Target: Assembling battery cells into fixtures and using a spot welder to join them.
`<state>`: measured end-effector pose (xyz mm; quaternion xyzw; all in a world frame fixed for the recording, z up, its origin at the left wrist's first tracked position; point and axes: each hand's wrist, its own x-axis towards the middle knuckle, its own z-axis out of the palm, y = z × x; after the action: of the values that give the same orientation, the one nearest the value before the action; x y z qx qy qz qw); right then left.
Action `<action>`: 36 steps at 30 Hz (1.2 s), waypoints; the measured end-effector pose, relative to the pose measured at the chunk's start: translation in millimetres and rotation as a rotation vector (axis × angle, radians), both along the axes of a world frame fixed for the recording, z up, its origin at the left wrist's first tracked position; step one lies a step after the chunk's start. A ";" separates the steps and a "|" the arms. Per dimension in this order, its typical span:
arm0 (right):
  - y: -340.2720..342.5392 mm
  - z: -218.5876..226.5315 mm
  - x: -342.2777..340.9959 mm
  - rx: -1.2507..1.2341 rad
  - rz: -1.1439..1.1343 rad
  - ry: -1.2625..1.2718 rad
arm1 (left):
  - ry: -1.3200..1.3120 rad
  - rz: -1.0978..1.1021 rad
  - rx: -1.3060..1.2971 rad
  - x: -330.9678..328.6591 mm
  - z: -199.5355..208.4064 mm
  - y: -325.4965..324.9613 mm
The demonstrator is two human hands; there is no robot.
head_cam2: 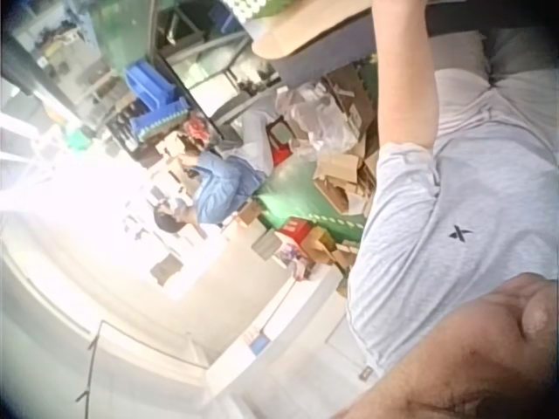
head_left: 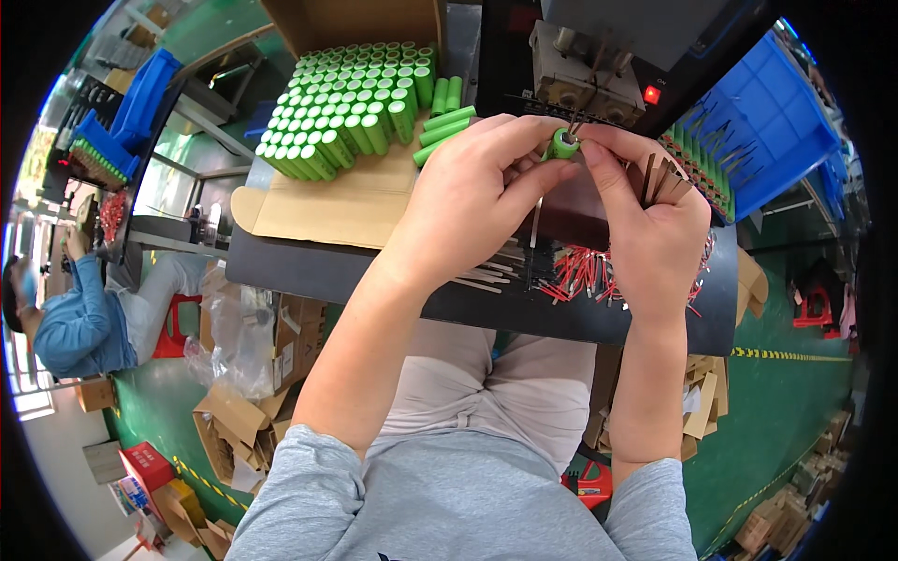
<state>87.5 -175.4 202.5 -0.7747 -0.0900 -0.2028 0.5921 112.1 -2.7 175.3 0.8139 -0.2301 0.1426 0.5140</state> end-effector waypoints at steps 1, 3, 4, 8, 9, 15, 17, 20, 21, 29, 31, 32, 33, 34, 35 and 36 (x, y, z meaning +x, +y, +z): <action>0.2 0.8 -0.7 -0.016 -0.004 0.004 | -0.004 0.000 0.002 -0.1 -0.3 0.2; 0.9 -0.8 -0.1 -0.015 -0.003 -0.002 | -0.008 0.000 0.003 1.1 -1.5 0.4; 1.0 -1.6 0.0 -0.013 -0.001 -0.010 | -0.013 0.001 0.003 1.2 -2.2 0.4; 1.1 -3.6 -0.2 0.012 0.006 0.039 | -0.008 0.017 0.018 -0.1 -3.5 0.3; 0.1 -1.9 -0.1 0.007 0.003 0.031 | -0.004 0.009 0.001 1.0 -3.0 -1.3; -1.1 -3.0 1.8 -0.010 -0.011 0.034 | -0.028 -0.001 -0.013 4.1 -5.0 -0.1; -2.2 -2.9 2.4 0.003 -0.012 0.015 | -0.074 -0.004 -0.017 4.8 -5.1 -0.5; -2.8 -3.0 2.4 -0.037 -0.018 0.021 | 0.000 0.002 0.015 1.9 -2.3 -1.4; -2.1 -4.8 1.9 -0.023 -0.010 0.017 | 0.020 -0.005 -0.005 1.0 -3.8 -0.8; 2.0 -3.2 0.2 0.081 0.012 0.047 | 0.067 -0.012 -0.037 -1.4 2.9 0.0; 2.5 -0.6 -4.4 0.127 0.014 0.114 | 0.082 -0.008 -0.012 -3.6 4.4 1.1; 1.3 0.2 -7.1 0.125 0.009 0.104 | 0.073 -0.013 -0.014 -4.7 4.2 1.1; 0.2 -0.4 -9.6 0.136 0.019 0.118 | 0.042 -0.044 -0.047 -5.6 4.0 1.5; -1.6 0.2 -12.8 0.146 0.029 0.131 | 0.010 -0.077 -0.080 -7.3 5.6 1.8; -4.6 2.2 -17.5 0.144 0.021 0.117 | -0.003 -0.086 -0.082 -12.5 9.0 3.3; -12.0 1.7 -24.7 0.187 0.084 0.166 | 0.033 -0.123 -0.056 -20.3 10.8 1.7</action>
<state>62.9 -187.4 204.1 -0.7259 -0.0538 -0.1203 0.6751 91.8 -1.1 186.1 0.7858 -0.2670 0.1036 0.5481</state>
